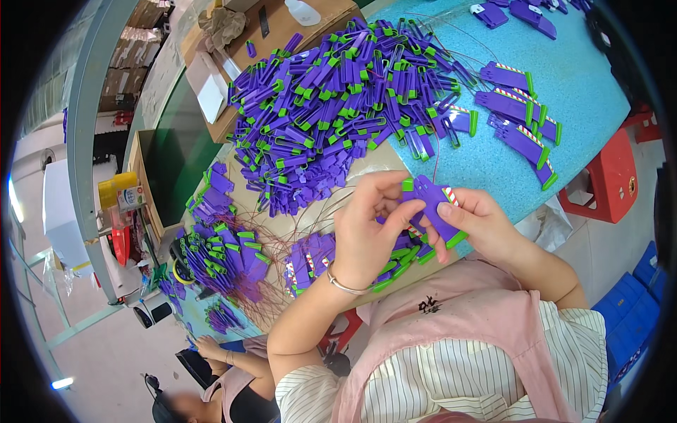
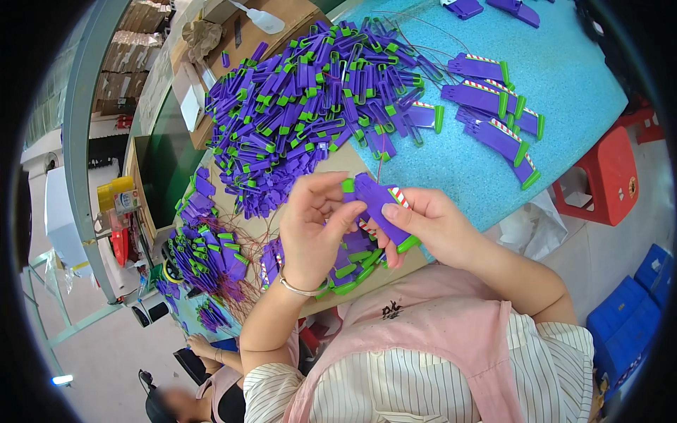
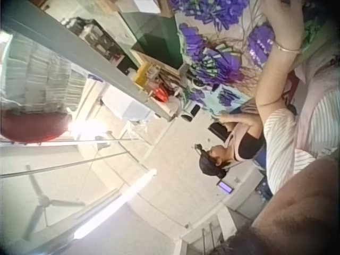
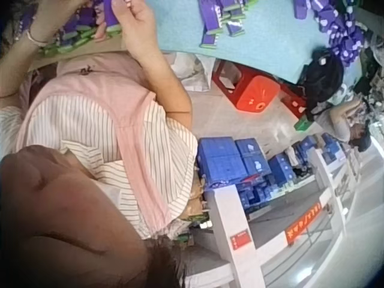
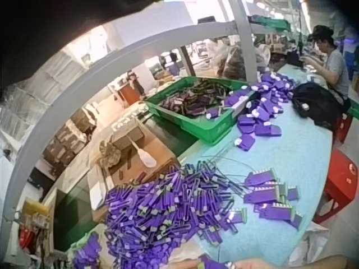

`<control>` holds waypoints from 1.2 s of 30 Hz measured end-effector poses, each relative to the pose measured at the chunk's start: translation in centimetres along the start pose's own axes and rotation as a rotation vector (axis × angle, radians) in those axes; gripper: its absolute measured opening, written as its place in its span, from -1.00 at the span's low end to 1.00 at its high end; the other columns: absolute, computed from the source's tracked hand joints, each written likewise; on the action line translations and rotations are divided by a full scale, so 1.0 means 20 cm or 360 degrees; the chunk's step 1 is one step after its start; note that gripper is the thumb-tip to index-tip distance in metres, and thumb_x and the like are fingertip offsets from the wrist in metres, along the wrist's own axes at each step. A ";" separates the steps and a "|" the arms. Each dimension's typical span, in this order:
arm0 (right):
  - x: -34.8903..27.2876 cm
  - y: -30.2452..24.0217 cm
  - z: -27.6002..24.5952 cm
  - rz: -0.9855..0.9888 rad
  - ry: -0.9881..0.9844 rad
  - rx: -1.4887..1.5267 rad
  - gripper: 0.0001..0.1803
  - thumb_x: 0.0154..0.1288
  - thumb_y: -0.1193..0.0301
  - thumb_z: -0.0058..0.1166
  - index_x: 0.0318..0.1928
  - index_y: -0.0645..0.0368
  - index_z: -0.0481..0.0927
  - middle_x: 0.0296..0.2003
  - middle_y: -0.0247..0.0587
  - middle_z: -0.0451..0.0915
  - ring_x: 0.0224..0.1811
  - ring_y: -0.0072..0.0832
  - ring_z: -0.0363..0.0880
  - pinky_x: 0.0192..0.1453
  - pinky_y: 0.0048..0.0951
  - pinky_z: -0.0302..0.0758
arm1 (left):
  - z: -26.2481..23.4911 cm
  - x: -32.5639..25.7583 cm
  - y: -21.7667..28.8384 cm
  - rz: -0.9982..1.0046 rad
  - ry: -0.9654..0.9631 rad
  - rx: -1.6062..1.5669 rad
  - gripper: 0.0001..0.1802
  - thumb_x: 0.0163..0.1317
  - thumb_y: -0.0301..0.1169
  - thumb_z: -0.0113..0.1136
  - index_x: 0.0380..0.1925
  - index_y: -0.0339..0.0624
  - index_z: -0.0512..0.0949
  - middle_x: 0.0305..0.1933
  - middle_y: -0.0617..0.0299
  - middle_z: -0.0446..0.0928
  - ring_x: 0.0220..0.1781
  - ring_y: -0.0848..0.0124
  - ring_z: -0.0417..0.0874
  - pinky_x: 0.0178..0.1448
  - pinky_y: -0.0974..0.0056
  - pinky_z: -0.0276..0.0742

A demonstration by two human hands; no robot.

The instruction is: The person assembles plastic toy parts by hand, attaching small pieces and adhesive strips to plastic components, and placing the assembled components onto a stack on the table.

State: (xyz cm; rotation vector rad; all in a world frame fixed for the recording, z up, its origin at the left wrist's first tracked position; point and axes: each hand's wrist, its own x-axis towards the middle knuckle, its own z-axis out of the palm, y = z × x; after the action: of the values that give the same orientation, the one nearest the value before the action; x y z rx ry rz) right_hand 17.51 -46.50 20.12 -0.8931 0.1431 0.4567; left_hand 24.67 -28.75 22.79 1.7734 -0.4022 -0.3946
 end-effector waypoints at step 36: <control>-0.02 -0.03 0.04 -0.0383 -0.0223 -0.1319 -0.78 0.12 0.48 0.29 -0.27 0.26 0.51 -0.36 -0.22 0.56 -0.29 -0.41 0.55 -0.19 -0.39 0.46 | -0.29 0.06 -0.25 0.0302 0.0240 0.1781 -0.71 -0.04 -0.46 0.40 -0.29 -0.18 0.53 -0.31 0.10 0.48 -0.22 0.10 0.48 -0.14 0.12 0.43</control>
State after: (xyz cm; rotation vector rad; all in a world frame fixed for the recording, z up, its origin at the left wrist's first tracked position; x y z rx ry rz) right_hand 17.33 -46.37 21.21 -1.6616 -0.3065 0.3470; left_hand 28.77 -23.15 19.26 2.7829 -0.7622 0.1663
